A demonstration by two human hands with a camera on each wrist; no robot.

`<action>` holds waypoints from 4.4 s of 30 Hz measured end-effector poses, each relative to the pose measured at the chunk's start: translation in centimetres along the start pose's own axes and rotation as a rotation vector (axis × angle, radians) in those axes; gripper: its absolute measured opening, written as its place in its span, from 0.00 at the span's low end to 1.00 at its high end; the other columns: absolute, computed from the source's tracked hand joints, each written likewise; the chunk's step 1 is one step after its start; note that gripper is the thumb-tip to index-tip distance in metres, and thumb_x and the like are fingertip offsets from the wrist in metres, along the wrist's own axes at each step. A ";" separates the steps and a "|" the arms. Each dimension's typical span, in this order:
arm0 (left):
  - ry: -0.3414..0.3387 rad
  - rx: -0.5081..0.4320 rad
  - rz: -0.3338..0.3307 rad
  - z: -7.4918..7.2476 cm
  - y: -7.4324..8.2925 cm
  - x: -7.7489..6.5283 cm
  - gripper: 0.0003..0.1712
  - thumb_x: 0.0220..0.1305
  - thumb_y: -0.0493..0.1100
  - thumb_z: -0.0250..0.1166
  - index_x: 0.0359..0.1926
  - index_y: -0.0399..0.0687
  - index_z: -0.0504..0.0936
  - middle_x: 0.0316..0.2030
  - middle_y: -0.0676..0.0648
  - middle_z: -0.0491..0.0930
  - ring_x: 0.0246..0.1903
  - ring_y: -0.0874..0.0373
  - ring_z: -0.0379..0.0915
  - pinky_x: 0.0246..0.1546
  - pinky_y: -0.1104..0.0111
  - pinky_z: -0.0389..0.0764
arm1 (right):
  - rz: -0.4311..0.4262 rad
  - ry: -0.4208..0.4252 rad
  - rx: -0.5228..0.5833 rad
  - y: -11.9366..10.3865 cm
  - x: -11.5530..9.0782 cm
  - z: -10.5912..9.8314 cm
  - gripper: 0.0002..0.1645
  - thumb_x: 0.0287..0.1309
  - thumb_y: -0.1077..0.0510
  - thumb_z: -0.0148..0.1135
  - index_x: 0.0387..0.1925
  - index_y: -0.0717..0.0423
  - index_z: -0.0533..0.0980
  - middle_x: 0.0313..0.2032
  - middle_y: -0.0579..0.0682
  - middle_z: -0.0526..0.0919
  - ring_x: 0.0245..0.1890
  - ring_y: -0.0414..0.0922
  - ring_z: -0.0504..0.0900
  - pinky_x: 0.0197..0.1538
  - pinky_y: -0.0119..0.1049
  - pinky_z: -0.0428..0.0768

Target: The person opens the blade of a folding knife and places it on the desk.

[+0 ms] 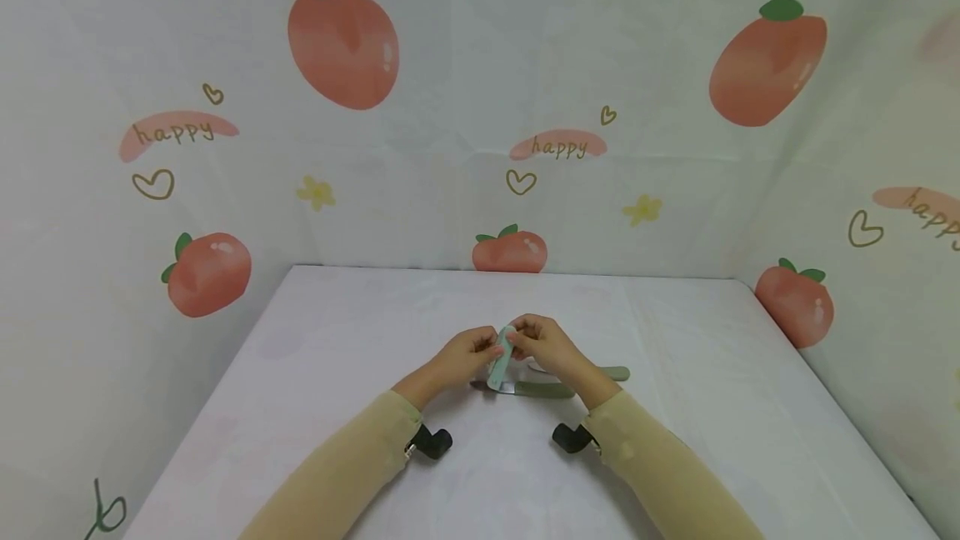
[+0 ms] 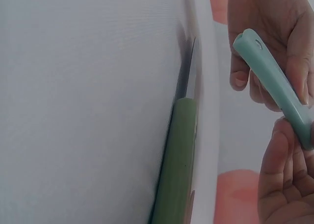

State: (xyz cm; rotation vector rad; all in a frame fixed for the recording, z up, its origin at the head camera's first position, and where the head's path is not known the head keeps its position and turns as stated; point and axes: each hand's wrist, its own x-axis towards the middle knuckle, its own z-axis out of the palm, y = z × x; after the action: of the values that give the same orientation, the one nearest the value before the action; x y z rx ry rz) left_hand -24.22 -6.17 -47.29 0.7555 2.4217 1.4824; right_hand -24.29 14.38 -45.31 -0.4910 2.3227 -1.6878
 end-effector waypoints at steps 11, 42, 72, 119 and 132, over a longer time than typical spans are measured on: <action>0.177 -0.010 0.065 0.1 -0.3 -0.5 0.13 0.74 0.42 0.58 0.30 0.45 0.70 0.22 0.54 0.63 0.25 0.63 0.60 0.28 0.70 0.63 | -0.019 0.043 0.041 -0.4 -0.3 -0.1 0.14 0.73 0.61 0.55 0.48 0.72 0.74 0.35 0.55 0.84 0.35 0.44 0.82 0.43 0.38 0.83; 0.658 -0.503 0.008 1.3 1.4 -0.6 0.10 0.74 0.35 0.57 0.34 0.31 0.71 0.31 0.48 0.75 0.36 0.61 0.73 0.45 0.70 0.77 | 0.110 0.376 0.590 0.5 -1.2 0.8 0.13 0.76 0.64 0.47 0.53 0.74 0.66 0.32 0.49 0.81 0.32 0.38 0.83 0.42 0.28 0.81; 0.053 -0.272 -0.276 -5.3 0.9 -1.7 0.08 0.69 0.39 0.63 0.34 0.42 0.73 0.31 0.44 0.88 0.29 0.59 0.82 0.36 0.66 0.75 | 0.129 -0.229 0.100 0.2 -0.6 -5.0 0.14 0.67 0.60 0.63 0.46 0.69 0.78 0.36 0.60 0.86 0.34 0.45 0.85 0.43 0.39 0.84; 0.497 -0.528 -0.324 -3.9 0.1 -1.3 0.12 0.71 0.43 0.64 0.33 0.44 0.71 0.37 0.43 0.88 0.29 0.61 0.79 0.34 0.71 0.73 | 0.149 0.374 0.446 -1.1 1.2 -0.7 0.15 0.70 0.64 0.58 0.51 0.74 0.73 0.33 0.50 0.83 0.30 0.39 0.84 0.42 0.31 0.83; 0.317 -0.035 -0.353 -6.3 -2.0 -3.4 0.12 0.69 0.46 0.66 0.36 0.41 0.81 0.34 0.49 0.88 0.35 0.58 0.80 0.37 0.66 0.74 | 0.227 0.015 -0.043 0.0 1.1 -1.5 0.09 0.67 0.60 0.64 0.42 0.64 0.79 0.34 0.56 0.84 0.34 0.48 0.82 0.43 0.39 0.83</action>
State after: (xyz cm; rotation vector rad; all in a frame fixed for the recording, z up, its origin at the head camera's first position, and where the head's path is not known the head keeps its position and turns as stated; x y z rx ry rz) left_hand -24.67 -13.51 -46.31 0.0744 2.5656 1.5853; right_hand -25.89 15.27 -44.86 -0.2129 2.3281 -1.5440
